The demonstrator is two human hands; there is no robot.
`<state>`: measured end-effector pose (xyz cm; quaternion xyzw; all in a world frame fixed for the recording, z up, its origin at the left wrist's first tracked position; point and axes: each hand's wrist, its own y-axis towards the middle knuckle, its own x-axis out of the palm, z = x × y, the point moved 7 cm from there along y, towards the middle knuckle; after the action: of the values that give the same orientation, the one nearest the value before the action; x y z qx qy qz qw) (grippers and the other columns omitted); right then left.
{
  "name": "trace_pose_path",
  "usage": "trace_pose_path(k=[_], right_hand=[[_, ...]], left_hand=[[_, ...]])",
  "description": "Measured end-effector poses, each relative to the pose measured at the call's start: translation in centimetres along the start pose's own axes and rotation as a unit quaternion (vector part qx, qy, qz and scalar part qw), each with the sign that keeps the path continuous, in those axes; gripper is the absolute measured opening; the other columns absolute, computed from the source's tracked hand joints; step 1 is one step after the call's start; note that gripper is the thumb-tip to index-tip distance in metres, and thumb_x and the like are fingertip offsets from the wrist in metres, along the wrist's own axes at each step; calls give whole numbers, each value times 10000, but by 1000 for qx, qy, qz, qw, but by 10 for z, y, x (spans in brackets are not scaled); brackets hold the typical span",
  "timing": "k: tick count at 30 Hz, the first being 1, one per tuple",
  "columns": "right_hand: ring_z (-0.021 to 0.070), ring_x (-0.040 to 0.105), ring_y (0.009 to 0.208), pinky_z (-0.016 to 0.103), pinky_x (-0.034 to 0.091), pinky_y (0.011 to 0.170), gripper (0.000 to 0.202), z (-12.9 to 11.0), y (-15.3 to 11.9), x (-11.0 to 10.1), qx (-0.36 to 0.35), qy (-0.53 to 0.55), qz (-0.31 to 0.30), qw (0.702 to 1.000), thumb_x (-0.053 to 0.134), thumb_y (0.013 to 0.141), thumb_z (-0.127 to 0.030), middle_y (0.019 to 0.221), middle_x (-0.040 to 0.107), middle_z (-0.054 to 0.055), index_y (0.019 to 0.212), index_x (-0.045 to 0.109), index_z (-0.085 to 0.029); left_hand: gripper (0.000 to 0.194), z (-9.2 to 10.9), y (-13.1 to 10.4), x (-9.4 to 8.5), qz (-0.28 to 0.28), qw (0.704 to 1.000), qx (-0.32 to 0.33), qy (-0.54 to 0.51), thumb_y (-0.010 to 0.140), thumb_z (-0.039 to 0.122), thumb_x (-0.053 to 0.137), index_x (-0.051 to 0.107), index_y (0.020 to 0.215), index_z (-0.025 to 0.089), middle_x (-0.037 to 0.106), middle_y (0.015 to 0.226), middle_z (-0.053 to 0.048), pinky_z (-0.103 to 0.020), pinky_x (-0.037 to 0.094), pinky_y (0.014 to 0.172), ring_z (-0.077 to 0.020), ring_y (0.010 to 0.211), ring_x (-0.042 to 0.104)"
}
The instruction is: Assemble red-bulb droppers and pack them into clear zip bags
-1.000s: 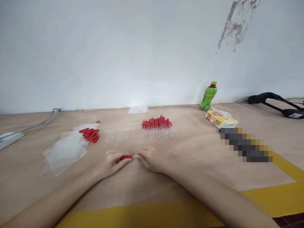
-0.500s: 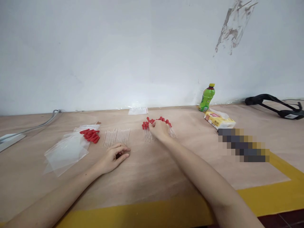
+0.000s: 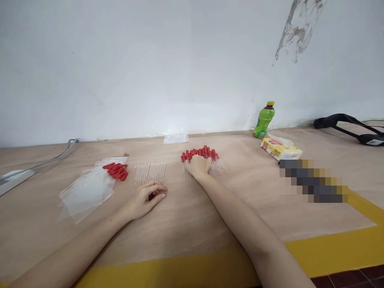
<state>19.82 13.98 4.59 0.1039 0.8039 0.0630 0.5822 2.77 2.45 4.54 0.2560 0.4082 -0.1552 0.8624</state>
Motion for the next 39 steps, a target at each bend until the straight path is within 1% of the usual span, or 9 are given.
trace_pose_path(k=[7, 12, 15, 20, 22, 25, 31, 36, 39], right_hand=[[205, 584, 751, 380, 244, 790, 308, -39, -16, -1, -108, 25, 21, 994, 421, 780, -404, 727, 659, 60, 709, 628, -187], [230, 587, 804, 370, 293, 768, 316, -73, -23, 21, -103, 42, -53, 992, 467, 749, -436, 811, 664, 97, 741, 658, -184], [250, 581, 843, 370, 322, 746, 315, -85, -22, 30, -76, 51, -77, 993, 507, 717, -445, 841, 660, 115, 769, 663, -175], [259, 581, 837, 393, 330, 763, 303, -91, -19, 36, -48, 68, -81, 993, 534, 690, -425, 839, 658, 129, 769, 661, -161], [261, 581, 840, 400, 327, 780, 284, -91, -18, 38, -36, 79, -84, 993, 545, 681, -411, 830, 659, 130, 753, 661, -162], [259, 590, 820, 405, 332, 786, 257, -91, -17, 39, -32, 94, -89, 991, 557, 677, -404, 805, 662, 119, 720, 658, -172], [222, 593, 796, 316, 381, 693, 228, -77, -23, 20, -65, 146, -66, 985, 477, 751, -354, 786, 658, 73, 697, 628, -191], [140, 563, 703, 237, 386, 621, 179, -33, -44, -10, -153, 213, -3, 965, 433, 808, -305, 785, 628, 45, 819, 542, -164], [126, 540, 637, 234, 394, 589, 134, -8, -62, -20, -252, 264, 12, 931, 434, 817, -268, 739, 607, 35, 826, 514, -161]], left_hand=[[188, 1, -1, 1, -1, 1000, 7, 9, 820, 244, 460, 605, 921, 180, 566, 885, -55, -271, 434, 678, -141, 739, 528], [185, 0, -1, -3, 18, 999, 15, 39, 829, 251, 446, 589, 924, 181, 573, 887, -50, -251, 433, 665, -138, 728, 539], [194, -11, -4, -33, 102, 978, 2, 184, 813, 300, 471, 601, 874, 169, 584, 843, -70, -293, 414, 704, -184, 766, 539], [238, -44, -19, -100, 213, 871, -116, 428, 789, 342, 460, 620, 782, 166, 591, 837, -100, -367, 362, 766, -269, 856, 512], [269, -62, -25, -113, 199, 852, -174, 451, 779, 367, 451, 623, 775, 161, 590, 851, -107, -364, 366, 749, -278, 857, 513], [307, -79, -29, -117, 158, 851, -216, 452, 774, 405, 433, 629, 756, 170, 594, 860, -106, -357, 369, 714, -279, 849, 520], [330, -85, -29, -114, 126, 852, -229, 453, 795, 396, 396, 643, 753, 182, 611, 879, -107, -389, 348, 727, -300, 901, 509], [309, -68, -24, -119, 167, 858, -206, 440, 787, 365, 420, 641, 732, 156, 602, 836, -112, -388, 363, 729, -290, 863, 519], [268, -42, -17, -105, 191, 908, -138, 348, 781, 356, 450, 624, 771, 152, 587, 786, -75, -333, 392, 712, -226, 788, 534]])
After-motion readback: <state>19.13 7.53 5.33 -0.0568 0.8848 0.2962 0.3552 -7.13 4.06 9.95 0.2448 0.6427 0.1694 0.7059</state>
